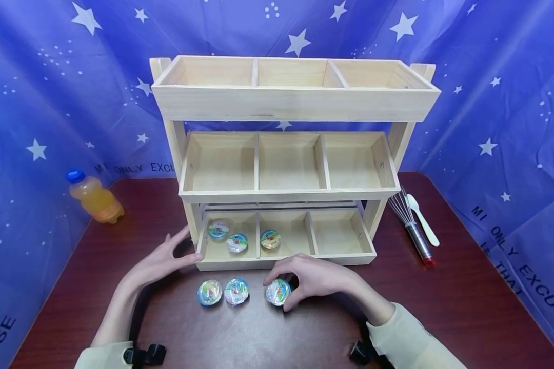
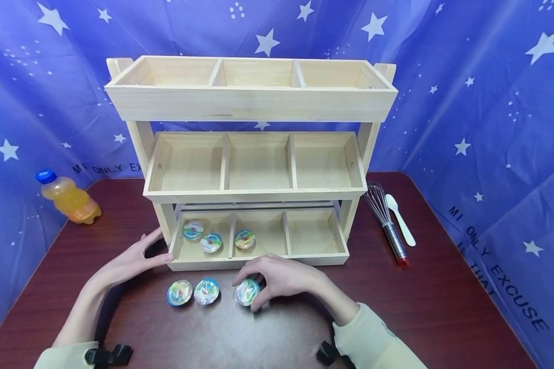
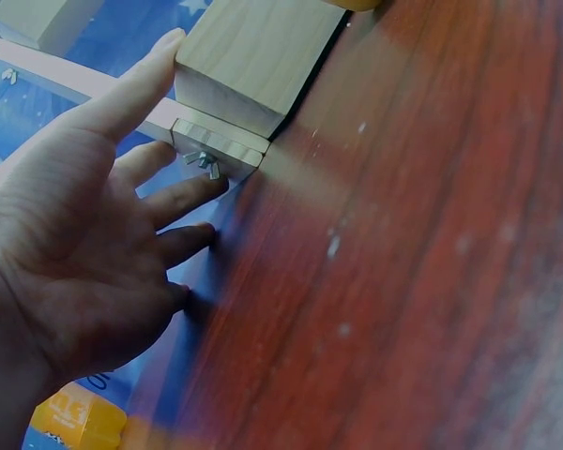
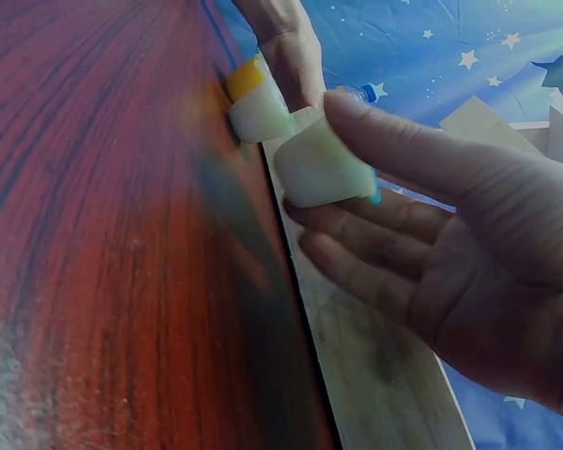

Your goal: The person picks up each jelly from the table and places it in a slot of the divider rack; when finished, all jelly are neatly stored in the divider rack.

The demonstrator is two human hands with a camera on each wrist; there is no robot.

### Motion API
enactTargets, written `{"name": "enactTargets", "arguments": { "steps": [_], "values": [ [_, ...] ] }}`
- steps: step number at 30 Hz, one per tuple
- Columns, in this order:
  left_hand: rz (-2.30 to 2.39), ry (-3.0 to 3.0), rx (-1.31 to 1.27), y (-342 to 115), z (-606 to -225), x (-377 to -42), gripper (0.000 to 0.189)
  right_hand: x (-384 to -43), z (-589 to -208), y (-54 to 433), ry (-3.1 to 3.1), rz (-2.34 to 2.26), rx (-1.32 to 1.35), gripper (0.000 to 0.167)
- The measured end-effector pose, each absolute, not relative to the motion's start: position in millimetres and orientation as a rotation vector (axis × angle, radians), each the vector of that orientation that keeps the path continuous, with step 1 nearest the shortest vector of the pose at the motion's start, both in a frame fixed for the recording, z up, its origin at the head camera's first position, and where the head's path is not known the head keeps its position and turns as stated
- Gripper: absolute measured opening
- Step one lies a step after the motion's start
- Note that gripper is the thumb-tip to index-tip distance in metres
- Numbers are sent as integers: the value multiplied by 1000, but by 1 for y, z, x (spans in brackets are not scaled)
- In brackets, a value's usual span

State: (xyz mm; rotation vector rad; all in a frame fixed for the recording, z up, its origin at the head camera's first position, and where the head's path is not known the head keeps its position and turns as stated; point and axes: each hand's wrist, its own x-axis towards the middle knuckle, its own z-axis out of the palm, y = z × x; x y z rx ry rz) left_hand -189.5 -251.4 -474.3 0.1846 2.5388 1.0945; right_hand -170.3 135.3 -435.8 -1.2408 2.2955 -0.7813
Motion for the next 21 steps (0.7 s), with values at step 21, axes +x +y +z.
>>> {"name": "enactTargets", "arguments": {
  "steps": [21],
  "values": [
    [1111,2537,188,-251,-473,-188,99,-195,-412,144,2436,-1350,-993,51]
  ]
}}
